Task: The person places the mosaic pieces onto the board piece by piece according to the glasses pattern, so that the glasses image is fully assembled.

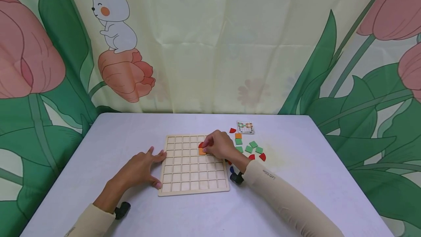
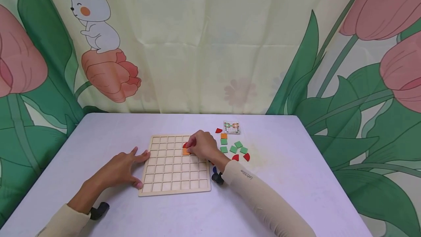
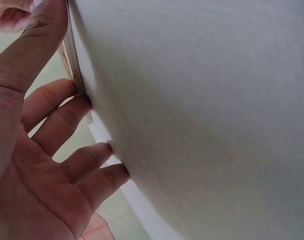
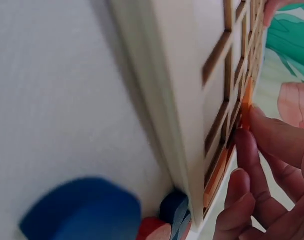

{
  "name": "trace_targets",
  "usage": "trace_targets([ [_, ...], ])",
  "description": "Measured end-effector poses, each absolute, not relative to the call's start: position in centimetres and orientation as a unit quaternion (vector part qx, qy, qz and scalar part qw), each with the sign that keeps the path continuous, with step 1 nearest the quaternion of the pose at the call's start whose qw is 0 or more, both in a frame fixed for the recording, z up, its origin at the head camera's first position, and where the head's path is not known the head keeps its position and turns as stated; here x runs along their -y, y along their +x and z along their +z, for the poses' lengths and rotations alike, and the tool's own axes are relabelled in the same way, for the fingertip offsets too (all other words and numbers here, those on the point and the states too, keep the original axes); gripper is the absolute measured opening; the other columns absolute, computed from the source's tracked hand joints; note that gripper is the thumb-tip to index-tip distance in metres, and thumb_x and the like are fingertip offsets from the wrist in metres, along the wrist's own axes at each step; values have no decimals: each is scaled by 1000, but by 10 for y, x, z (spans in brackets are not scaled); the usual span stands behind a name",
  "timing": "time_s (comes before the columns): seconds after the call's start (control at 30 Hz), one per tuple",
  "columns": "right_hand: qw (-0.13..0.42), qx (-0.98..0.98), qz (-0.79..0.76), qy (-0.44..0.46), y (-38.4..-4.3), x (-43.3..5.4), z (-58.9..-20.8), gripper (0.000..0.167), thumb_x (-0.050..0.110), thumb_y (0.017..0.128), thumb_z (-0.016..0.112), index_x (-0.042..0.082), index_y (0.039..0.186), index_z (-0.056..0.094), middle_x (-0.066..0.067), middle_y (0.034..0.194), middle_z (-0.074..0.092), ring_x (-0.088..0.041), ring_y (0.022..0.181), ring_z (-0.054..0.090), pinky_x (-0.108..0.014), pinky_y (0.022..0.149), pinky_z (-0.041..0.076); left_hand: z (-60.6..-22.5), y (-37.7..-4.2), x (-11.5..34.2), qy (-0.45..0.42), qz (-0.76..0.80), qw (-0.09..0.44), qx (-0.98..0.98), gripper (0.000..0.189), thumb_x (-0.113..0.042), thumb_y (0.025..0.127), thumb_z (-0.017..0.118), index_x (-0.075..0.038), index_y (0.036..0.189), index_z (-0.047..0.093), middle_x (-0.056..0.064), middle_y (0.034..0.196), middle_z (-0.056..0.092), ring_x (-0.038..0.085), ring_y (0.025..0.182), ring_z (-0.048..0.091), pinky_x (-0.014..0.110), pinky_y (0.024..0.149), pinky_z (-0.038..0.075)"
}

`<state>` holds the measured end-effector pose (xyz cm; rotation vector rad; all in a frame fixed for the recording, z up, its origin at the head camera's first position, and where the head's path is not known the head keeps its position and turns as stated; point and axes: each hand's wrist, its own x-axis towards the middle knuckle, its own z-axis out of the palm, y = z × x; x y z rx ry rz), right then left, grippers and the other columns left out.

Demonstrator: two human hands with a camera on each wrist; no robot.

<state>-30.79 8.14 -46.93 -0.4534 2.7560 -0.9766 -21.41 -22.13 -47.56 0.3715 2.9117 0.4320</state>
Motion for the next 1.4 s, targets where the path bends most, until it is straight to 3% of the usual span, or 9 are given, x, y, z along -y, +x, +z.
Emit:
trace_targets([
  [0.7,112,-919,-332,-178,-309,-91,-468,7,14,90,87,20,91,83,7,84,76,-14,83,66,-31,79,54,-475,-214,221,127,144,85,-978,118,-53,53,100,-19,156,54,43,159,39,61,134,56,64,105,51],
  [0.9,114,-905,-371,-172,-307,-106,-467,11,13,89,87,18,97,83,7,93,78,-16,85,65,-31,73,54,-473,-213,220,127,140,87,-978,118,-53,54,100,-19,157,54,43,159,39,61,134,55,64,106,51],
  [1.4,80,-914,-375,-130,-315,-133,-466,13,15,90,87,22,100,83,5,94,76,-22,83,61,-31,69,51,-472,-210,221,139,154,74,-976,116,-50,54,100,-16,155,56,45,156,41,62,131,57,65,102,52],
])
